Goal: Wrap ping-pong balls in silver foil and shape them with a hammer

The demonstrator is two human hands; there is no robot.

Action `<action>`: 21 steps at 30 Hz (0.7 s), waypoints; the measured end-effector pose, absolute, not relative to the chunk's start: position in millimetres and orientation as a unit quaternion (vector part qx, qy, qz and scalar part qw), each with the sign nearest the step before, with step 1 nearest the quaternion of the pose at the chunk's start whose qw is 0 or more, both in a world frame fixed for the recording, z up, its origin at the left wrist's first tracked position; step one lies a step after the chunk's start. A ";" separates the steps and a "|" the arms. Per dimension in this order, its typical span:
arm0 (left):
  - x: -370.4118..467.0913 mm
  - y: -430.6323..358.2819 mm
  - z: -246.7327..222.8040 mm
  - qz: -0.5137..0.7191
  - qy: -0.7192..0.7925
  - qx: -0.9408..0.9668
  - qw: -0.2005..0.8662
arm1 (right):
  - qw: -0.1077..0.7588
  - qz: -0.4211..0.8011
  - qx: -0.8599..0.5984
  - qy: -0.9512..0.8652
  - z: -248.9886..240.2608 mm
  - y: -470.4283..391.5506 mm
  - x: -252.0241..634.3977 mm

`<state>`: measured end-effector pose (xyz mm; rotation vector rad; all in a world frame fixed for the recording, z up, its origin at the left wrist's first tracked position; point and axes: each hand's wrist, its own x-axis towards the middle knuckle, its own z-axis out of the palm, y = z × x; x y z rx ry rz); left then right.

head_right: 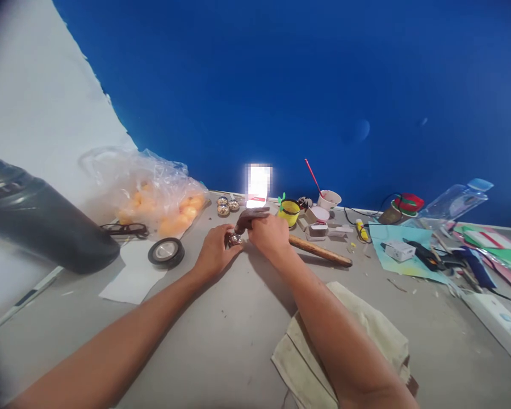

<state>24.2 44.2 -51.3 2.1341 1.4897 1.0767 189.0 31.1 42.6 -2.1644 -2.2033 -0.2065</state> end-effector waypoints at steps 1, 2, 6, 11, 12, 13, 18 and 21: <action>23.9 44.0 -49.7 0.376 0.518 0.750 0.168 | 0.028 -0.071 -0.706 -0.704 43.4 31.1 189.4; 23.3 43.7 -47.9 0.375 0.513 0.751 0.178 | 0.032 -0.074 -0.712 -0.698 44.1 31.1 189.6; 19.4 43.3 -42.9 0.367 0.504 0.751 0.218 | 0.023 -0.071 -0.712 -0.698 43.6 29.8 187.1; 15.8 47.7 -47.2 0.382 0.500 0.751 0.200 | 0.023 -0.053 -0.695 -0.716 39.0 28.4 182.6; 15.5 48.3 -48.2 0.382 0.503 0.750 0.196 | 0.028 -0.057 -0.699 -0.713 38.8 28.4 183.0; 15.3 48.6 -48.9 0.378 0.507 0.750 0.193 | 0.032 -0.063 -0.703 -0.708 39.0 28.6 183.8; 15.2 44.8 -47.1 0.374 0.502 0.755 0.194 | 0.018 -0.064 -0.702 -0.709 42.1 30.4 188.9; 14.8 42.9 -45.4 0.386 0.487 0.757 0.204 | 0.022 -0.065 -0.708 -0.703 44.0 31.2 189.9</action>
